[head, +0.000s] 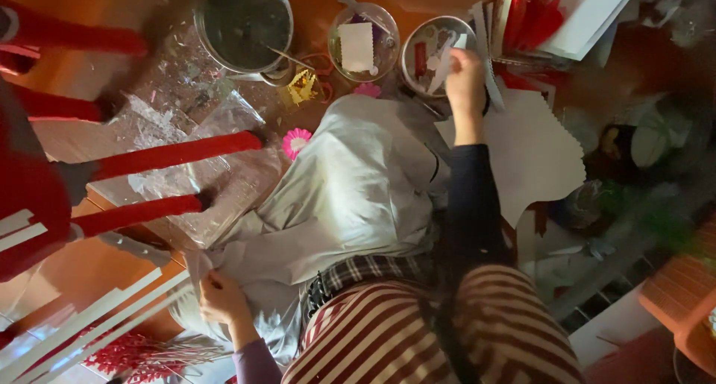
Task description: The person is decorating and assembling paper horse-shaped lanterns by applying paper pieces and glue.
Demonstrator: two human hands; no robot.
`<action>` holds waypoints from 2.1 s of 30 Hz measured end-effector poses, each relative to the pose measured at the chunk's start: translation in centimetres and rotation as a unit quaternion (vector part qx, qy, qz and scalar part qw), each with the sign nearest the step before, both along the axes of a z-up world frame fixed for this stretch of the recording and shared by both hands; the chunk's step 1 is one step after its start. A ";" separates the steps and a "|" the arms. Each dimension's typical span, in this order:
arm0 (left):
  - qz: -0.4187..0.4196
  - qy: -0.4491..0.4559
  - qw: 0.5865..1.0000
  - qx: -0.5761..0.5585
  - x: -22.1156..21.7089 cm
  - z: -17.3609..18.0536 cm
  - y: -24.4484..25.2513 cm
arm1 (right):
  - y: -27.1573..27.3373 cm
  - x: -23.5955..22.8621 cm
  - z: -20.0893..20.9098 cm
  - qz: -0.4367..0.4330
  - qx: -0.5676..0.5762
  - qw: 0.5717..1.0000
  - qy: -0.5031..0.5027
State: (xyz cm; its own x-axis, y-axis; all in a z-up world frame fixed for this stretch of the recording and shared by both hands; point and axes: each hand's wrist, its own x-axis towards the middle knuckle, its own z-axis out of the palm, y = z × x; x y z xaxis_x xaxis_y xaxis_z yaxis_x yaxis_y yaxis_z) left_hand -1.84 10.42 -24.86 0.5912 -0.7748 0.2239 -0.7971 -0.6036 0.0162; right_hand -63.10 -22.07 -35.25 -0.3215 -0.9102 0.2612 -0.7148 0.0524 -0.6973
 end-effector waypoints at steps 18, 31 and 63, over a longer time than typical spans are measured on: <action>-0.007 0.055 0.998 0.002 1.1 -0.5 0.5 | -1.7 2.0 1.2 0.093 0.224 0.944 0.223; -0.014 0.001 1.000 0.007 0.0 0.2 0.0 | -3.7 -3.2 3.9 0.070 0.205 0.976 0.033; -0.007 0.033 0.999 -0.003 -0.4 0.6 -0.2 | -3.1 -5.2 -3.5 0.058 0.273 0.951 0.132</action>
